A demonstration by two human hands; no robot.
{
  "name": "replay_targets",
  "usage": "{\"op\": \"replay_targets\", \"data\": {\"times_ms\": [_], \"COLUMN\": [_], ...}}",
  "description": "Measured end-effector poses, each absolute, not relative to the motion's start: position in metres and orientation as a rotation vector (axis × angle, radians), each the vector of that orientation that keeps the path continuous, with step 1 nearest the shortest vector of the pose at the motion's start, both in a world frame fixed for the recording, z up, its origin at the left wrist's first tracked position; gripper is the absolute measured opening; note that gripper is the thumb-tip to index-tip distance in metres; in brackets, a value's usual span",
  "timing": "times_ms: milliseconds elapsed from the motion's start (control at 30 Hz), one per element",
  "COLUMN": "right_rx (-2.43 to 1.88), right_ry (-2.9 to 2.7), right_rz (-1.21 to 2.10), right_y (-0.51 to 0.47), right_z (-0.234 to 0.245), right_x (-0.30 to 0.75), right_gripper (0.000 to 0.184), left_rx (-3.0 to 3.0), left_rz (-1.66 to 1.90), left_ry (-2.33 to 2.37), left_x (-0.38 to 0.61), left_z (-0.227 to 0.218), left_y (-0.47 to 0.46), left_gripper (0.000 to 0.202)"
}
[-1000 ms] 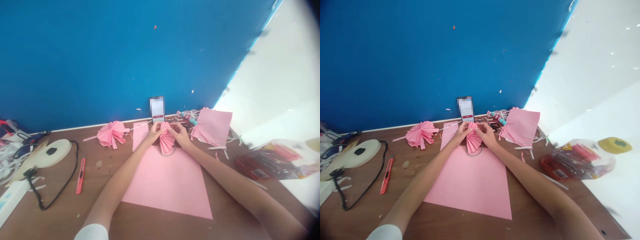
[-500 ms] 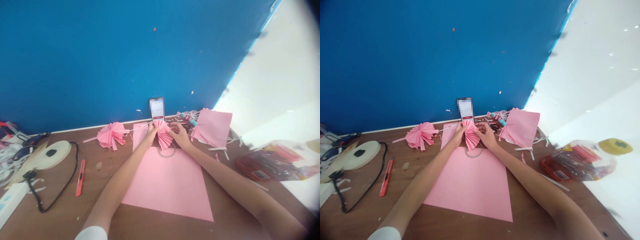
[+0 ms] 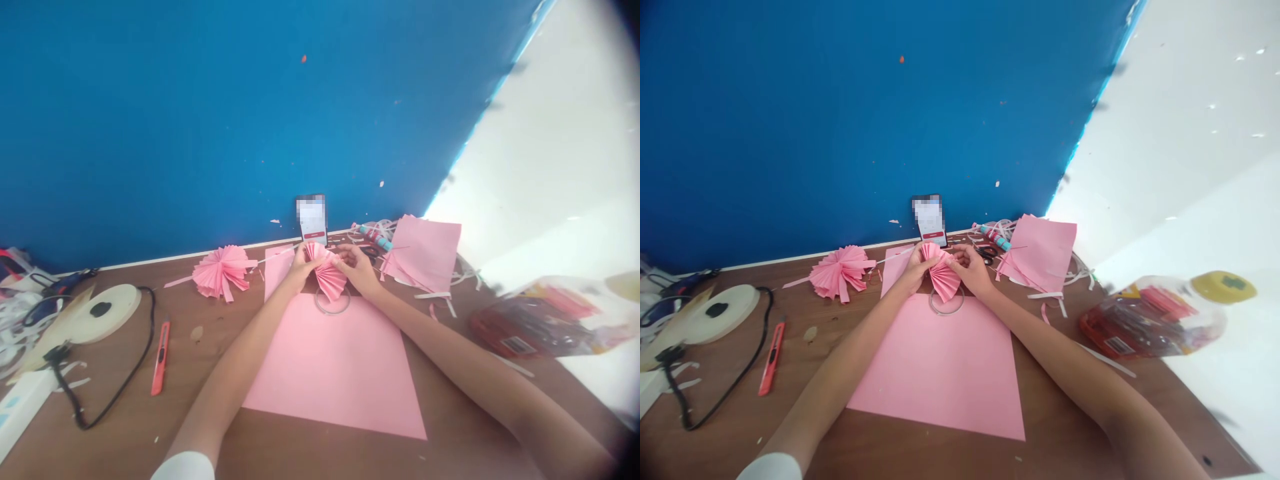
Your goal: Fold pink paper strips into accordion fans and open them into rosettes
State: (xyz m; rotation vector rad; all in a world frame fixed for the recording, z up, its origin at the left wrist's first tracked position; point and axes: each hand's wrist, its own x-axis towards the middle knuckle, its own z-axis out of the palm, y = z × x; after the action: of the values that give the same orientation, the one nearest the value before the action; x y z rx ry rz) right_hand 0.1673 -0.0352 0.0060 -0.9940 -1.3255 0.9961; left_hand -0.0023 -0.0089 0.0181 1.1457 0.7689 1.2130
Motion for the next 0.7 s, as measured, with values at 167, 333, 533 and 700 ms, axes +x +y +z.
{"op": "replay_targets", "data": {"times_ms": [167,333,533,700], "right_rx": [-1.000,-1.013,-1.014,-1.028], "right_ry": [-1.319,-1.325,-1.353,-1.341], "right_rz": [1.011,1.024,1.019,0.981], "right_y": [-0.0327,-0.0334,-0.0345,-0.0329], "right_z": [0.0033,0.0044,0.0062,0.0035], "right_x": [0.1675,0.1678,0.1673,0.1674], "right_gripper": [0.040,0.034,0.027,0.025], "left_rx": [1.134,1.163,1.090,1.003], "left_rz": [1.241,1.314,1.336,1.340], "left_ry": [0.795,0.844,0.838,0.803], "left_x": [-0.0024,-0.0009,0.0002,-0.0004], "left_z": [0.0175,0.0138,0.0147,0.0182], "left_y": [-0.0084,-0.0065,-0.0049,-0.0053], "left_gripper": [0.053,0.052,0.056,0.058]}}
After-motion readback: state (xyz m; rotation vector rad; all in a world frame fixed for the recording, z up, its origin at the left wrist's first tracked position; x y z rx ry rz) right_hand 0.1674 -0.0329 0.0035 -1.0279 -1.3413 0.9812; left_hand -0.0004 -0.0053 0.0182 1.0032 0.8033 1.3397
